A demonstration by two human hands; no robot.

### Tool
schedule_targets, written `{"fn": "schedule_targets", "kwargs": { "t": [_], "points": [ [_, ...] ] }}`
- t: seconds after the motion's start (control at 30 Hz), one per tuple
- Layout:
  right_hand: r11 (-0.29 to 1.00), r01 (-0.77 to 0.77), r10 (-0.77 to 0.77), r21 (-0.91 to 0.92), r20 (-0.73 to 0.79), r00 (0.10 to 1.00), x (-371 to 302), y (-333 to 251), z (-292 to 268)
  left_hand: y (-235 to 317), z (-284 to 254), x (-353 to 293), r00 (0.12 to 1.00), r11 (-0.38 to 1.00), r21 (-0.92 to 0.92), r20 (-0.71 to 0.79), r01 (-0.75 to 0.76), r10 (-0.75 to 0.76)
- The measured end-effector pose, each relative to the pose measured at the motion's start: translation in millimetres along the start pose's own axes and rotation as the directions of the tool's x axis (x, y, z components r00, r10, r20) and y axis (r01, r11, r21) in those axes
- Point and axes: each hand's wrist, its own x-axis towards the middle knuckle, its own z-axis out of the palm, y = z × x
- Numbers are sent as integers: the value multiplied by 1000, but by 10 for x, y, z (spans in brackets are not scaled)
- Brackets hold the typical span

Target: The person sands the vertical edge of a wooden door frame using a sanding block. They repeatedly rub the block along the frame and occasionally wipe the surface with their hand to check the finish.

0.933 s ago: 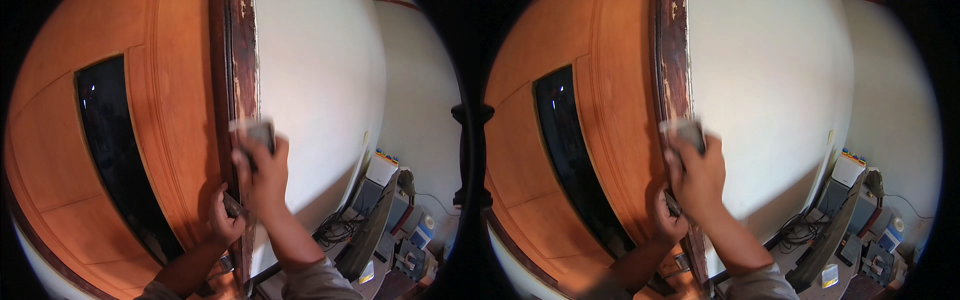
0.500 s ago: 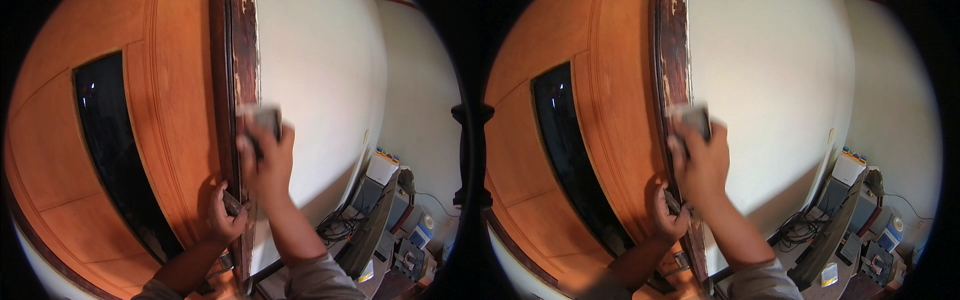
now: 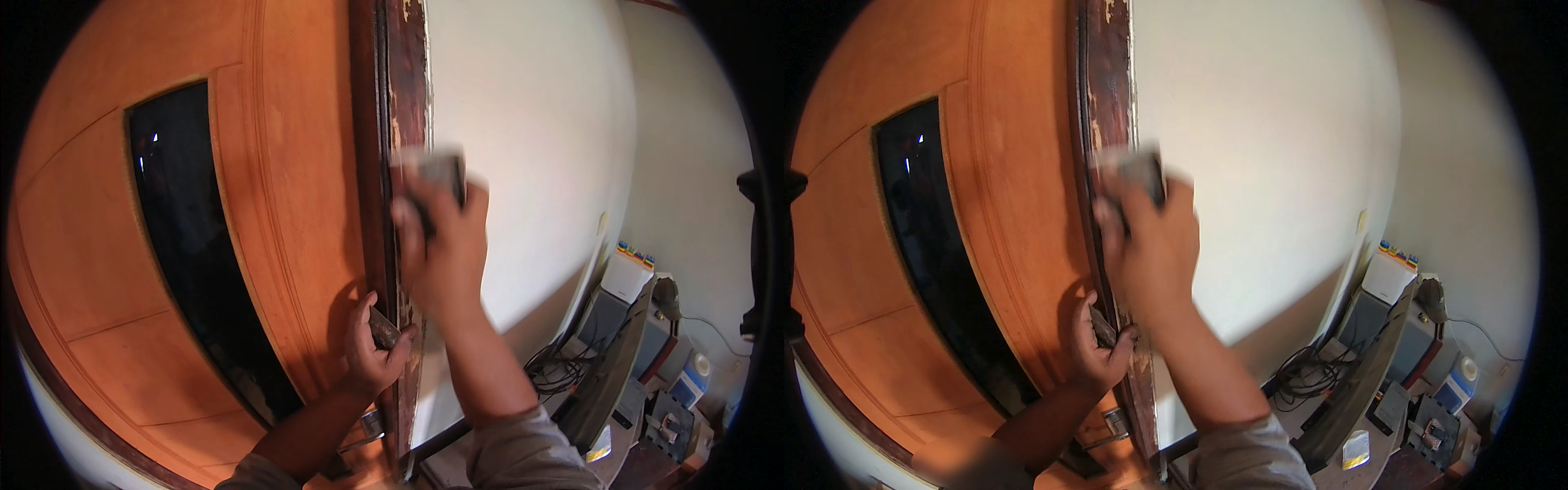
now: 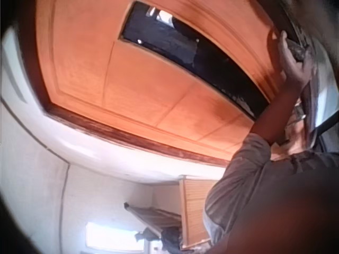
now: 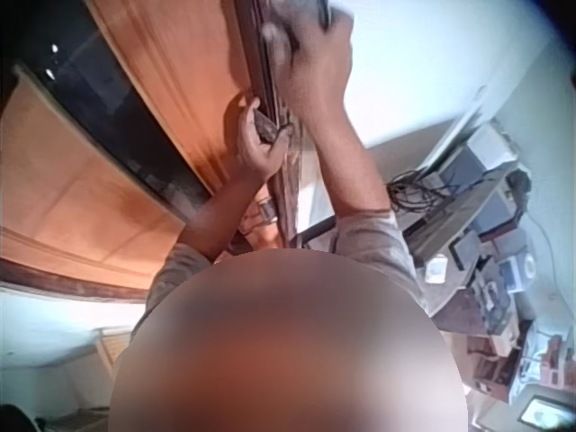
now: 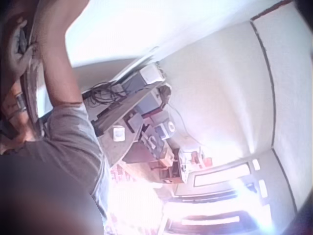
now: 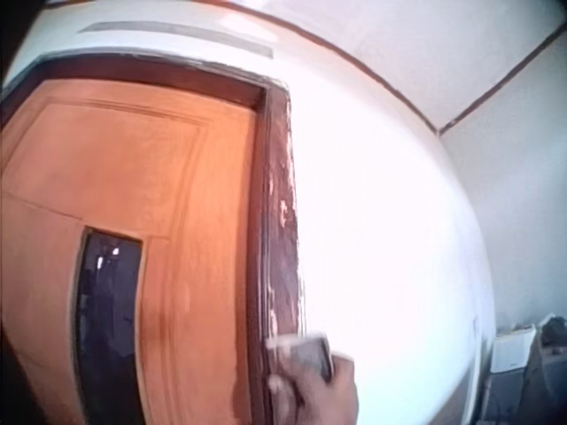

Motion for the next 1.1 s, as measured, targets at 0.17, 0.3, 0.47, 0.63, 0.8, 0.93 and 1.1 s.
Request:
{"fn": "schedule_targets", "kwargs": {
  "t": [0.17, 0.3, 0.47, 0.63, 0.8, 0.93, 1.1],
  "points": [
    [998, -2, 1, 60, 30, 1000, -544, -38, -207, 45, 35, 20, 1000, 992, 123, -10, -19, 20],
    [1000, 8, -8, 20, 6, 1000, 104, 5, 31, 71, 52, 23, 997, 996, -52, -40, 67, -69],
    [1000, -29, 29, -5, 47, 998, 8, -51, -27, 138, -12, -137, 997, 973, 218, 0, 75, -77],
    [997, -73, 71, 15, 142, 987, -724, -112, -267, 64, -43, -428, 996, 964, 256, 29, 72, -82],
    [998, 48, -48, -30, -7, 999, -17, 73, 31, -75, 14, -510, 998, 992, 109, -18, 57, -55],
    [1000, -4, 4, 4, 14, 1000, -63, 51, 25, -126, 9, -526, 995, 995, 22, -22, 95, -95],
    [997, -50, 43, 57, 120, 992, -743, -101, -243, -169, -32, -578, 997, 968, 236, -5, 82, -83]
  ]
}}
